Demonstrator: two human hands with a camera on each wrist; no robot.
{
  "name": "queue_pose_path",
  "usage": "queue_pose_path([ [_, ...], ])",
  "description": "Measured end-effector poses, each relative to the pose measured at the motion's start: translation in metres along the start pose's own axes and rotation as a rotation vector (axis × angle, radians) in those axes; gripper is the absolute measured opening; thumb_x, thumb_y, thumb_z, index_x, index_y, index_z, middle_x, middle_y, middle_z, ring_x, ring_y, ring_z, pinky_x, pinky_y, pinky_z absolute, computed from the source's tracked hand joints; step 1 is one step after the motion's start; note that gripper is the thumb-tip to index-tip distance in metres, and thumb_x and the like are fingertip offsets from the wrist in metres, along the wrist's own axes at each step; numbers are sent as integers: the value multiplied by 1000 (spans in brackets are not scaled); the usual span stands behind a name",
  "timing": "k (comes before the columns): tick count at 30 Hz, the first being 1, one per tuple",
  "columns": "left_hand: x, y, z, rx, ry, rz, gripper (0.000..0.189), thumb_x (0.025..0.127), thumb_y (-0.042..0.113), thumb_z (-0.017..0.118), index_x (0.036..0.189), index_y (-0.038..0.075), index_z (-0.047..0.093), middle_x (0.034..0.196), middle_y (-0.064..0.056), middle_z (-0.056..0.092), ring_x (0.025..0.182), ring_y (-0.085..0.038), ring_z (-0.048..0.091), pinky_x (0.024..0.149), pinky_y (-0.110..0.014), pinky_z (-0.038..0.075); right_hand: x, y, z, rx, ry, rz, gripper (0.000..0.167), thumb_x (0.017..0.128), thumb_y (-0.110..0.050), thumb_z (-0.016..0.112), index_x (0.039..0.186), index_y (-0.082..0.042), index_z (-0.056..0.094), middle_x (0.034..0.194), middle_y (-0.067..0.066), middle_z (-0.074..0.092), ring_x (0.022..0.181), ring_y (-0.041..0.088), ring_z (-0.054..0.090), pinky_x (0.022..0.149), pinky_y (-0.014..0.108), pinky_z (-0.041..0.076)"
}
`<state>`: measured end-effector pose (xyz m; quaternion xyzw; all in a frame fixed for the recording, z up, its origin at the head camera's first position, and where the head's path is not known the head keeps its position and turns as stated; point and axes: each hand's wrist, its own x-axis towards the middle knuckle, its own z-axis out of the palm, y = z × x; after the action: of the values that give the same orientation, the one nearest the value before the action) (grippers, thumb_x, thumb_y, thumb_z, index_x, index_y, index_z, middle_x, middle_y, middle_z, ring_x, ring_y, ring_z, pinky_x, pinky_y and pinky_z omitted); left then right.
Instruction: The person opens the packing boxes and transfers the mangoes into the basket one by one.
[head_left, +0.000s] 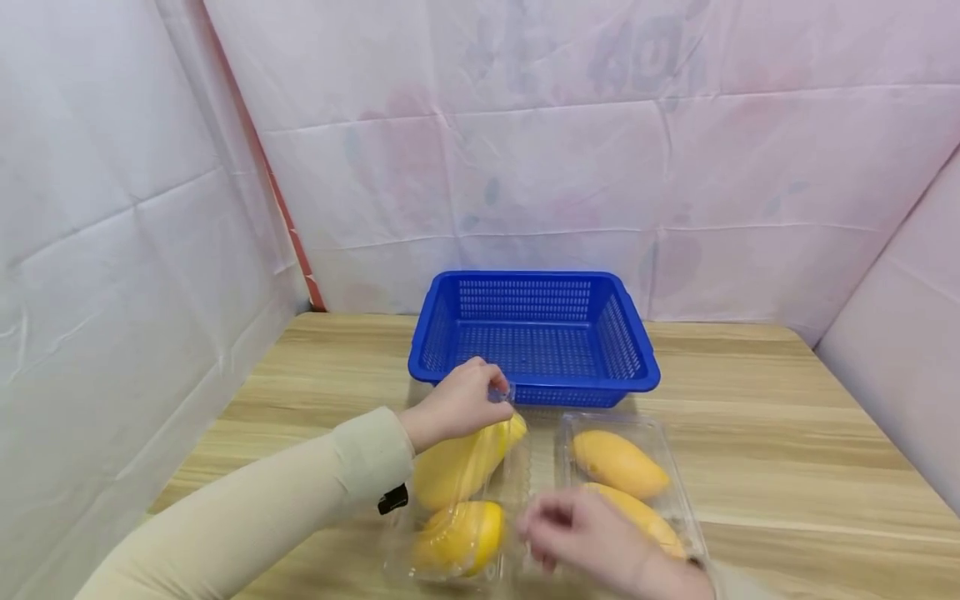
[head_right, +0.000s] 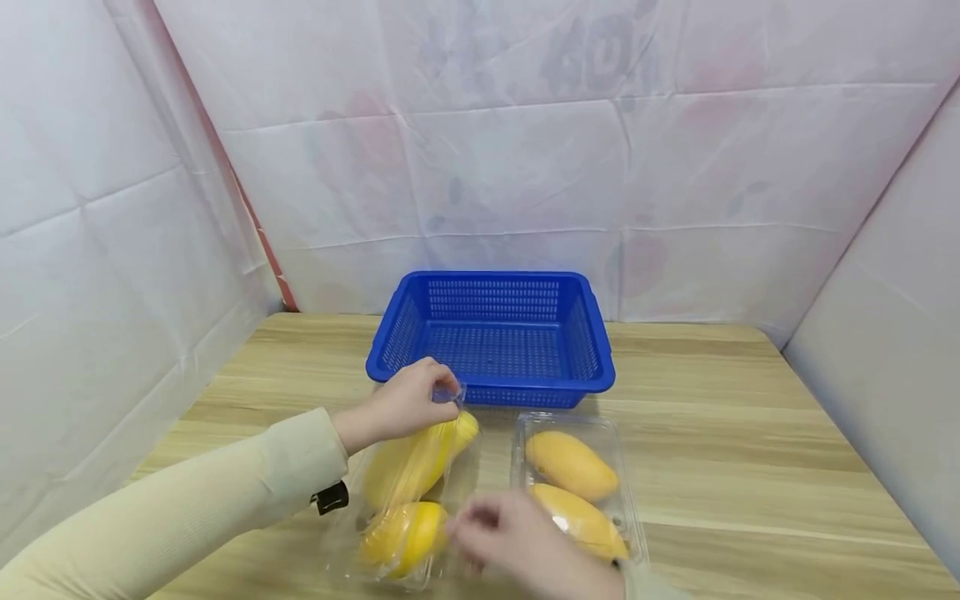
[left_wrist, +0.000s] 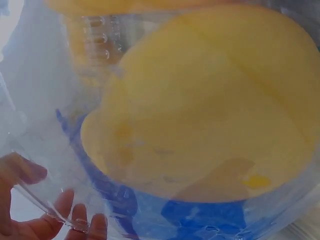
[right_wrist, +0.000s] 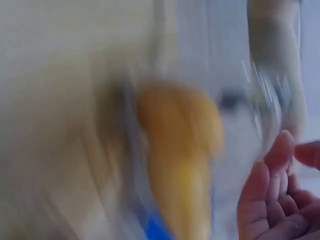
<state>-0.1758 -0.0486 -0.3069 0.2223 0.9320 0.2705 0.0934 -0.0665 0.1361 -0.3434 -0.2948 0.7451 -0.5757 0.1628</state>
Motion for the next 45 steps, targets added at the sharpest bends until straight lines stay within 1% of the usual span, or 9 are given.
queue_pose_path([
  [3,0,-3,-2,-26,18,-6,19,82,22,65,97,10,63,94,0,52,81,-15,50,73,-29,45,23,-13,-33,-83,148,135,20,94,-16,54,90,0,65,77,7,62,68,12,57,62,31,52],
  [6,-1,-6,-1,-46,25,-24,19,82,21,65,97,9,64,95,-1,52,82,-15,51,75,-30,47,53,-12,-56,-115,212,267,27,95,-20,53,105,3,64,90,12,65,76,17,60,68,35,53],
  [8,-1,-7,1,-56,27,-30,19,82,21,65,98,9,64,95,-1,53,84,-15,52,77,-30,48,70,-6,-63,-113,208,336,31,95,-19,52,111,5,62,95,12,65,79,17,60,72,35,53],
  [11,-1,-5,3,-74,34,-19,19,82,20,66,97,8,65,96,-1,53,86,-15,53,78,-30,48,85,3,-67,-93,178,384,30,94,-17,51,110,5,63,91,8,66,76,14,59,73,33,53],
  [18,-1,-1,5,-80,57,12,18,83,20,65,97,9,66,94,0,54,90,-15,53,80,-30,48,93,7,-68,23,156,389,26,95,-13,49,100,8,64,83,7,64,72,12,58,74,32,53],
  [21,-1,-1,6,-69,65,12,17,83,19,64,97,9,66,93,1,54,89,-14,52,79,-29,48,94,7,-68,13,145,382,26,95,-14,50,98,7,64,83,7,63,71,13,57,73,31,53],
  [26,0,0,9,-60,79,24,19,81,18,64,97,8,66,92,1,54,85,-13,50,76,-29,47,96,8,-69,-16,171,396,24,93,-11,50,98,7,65,80,7,60,70,13,54,69,28,51],
  [31,1,1,11,-60,83,18,18,82,16,65,97,8,66,95,0,55,87,-13,51,78,-29,47,97,10,-70,-9,174,410,24,93,-11,49,98,7,63,81,7,57,71,15,51,69,27,49],
  [45,1,3,9,-71,99,18,16,81,16,65,95,7,68,94,1,56,87,-14,53,78,-29,47,96,13,-71,-11,166,373,22,93,-10,48,95,5,64,81,6,56,72,17,49,69,29,45],
])
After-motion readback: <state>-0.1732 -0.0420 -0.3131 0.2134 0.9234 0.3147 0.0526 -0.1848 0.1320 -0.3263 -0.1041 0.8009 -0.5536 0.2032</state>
